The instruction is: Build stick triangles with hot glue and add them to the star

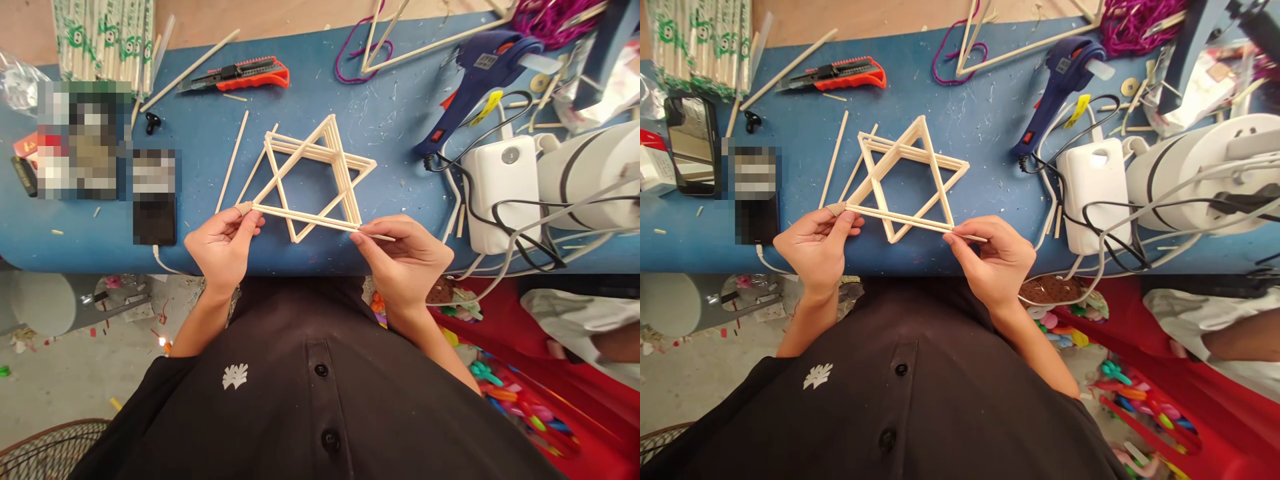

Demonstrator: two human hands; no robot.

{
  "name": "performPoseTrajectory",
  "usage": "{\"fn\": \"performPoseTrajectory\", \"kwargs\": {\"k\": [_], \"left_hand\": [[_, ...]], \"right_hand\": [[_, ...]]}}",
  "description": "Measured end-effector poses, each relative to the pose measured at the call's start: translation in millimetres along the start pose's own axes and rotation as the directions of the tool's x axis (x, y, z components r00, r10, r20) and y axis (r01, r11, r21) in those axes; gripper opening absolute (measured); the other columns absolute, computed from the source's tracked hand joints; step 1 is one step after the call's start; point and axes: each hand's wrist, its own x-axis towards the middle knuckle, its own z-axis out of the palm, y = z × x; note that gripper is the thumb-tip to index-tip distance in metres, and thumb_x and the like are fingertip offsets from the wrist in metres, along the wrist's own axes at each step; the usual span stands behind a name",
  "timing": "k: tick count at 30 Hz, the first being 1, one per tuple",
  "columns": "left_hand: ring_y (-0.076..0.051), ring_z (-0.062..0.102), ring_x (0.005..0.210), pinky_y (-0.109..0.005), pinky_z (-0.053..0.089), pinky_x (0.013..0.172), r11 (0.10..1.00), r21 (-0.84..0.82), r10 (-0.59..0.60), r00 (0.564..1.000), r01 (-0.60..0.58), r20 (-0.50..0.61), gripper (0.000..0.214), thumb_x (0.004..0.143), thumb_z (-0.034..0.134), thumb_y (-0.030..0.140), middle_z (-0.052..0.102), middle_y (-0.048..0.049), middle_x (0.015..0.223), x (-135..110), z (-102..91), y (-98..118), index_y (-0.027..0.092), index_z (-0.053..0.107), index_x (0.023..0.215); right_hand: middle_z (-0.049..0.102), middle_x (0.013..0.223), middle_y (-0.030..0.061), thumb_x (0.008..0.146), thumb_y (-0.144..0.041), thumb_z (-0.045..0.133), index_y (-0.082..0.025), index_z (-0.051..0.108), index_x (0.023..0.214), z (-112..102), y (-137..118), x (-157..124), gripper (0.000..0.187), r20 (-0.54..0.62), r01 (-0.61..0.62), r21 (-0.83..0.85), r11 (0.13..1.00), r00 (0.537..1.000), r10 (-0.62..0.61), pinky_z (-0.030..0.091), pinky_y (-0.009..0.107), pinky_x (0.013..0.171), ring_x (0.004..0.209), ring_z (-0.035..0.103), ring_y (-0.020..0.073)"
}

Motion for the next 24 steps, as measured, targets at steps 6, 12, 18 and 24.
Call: {"fn": "performPoseTrajectory", "kwargs": {"k": [6, 12, 18, 24], "left_hand": [[-0.017, 0.081, 0.067, -0.025, 0.069, 0.063, 0.998, 0.0, 0.063, 0.998, -0.063, -0.007, 0.008, 0.084, 0.088, 0.026, 0.085, -0.0024, 0.083, -0.3, 1.0, -2.5, 0.02, 0.087, 0.088], [-0.017, 0.081, 0.066, -0.024, 0.07, 0.062, 0.992, -0.016, 0.124, 0.992, -0.124, -0.022, 0.01, 0.087, 0.089, 0.027, 0.085, -0.0021, 0.083, 0.8, 3.1, -3.6, 0.019, 0.083, 0.085], [-0.018, 0.081, 0.065, -0.025, 0.07, 0.061, 0.989, -0.012, 0.146, 0.989, -0.146, -0.035, 0.018, 0.088, 0.089, 0.028, 0.084, -0.0028, 0.081, 1.5, 6.4, -2.0, 0.018, 0.077, 0.079], [-0.017, 0.08, 0.064, -0.026, 0.07, 0.061, 0.992, -0.011, 0.129, 0.991, -0.129, -0.024, 0.013, 0.087, 0.085, 0.021, 0.084, -0.0024, 0.08, 1.5, 5.7, -0.7, 0.018, 0.077, 0.078]], "right_hand": [[0.08, 0.084, -0.0014, 0.082, -0.009, 0.088, -0.027, 0.083, 0.092, -2.9, -0.6, 3.6, 0.022, 0.047, 0.067, -0.049, 0.996, 0.997, -0.065, 0.06, 0.03, 0.07, 0.076, 0.073, 0.0149], [0.079, 0.083, -0.0023, 0.082, -0.008, 0.088, -0.027, 0.082, 0.09, -4.4, -2.8, 6.9, 0.021, 0.063, 0.089, -0.075, 0.993, 0.994, -0.085, 0.057, 0.03, 0.068, 0.074, 0.071, 0.0141], [0.079, 0.082, -0.0023, 0.083, -0.007, 0.086, -0.027, 0.081, 0.089, -4.9, -4.2, 9.8, 0.021, 0.084, 0.079, -0.093, 0.993, 0.994, -0.071, 0.058, 0.03, 0.068, 0.075, 0.071, 0.0143], [0.077, 0.085, -0.0005, 0.084, -0.009, 0.081, -0.026, 0.082, 0.093, -5.0, -6.5, 7.0, 0.019, 0.083, -0.023, -0.024, 0.999, 0.996, 0.024, 0.06, 0.025, 0.06, 0.071, 0.07, 0.0131]]}}
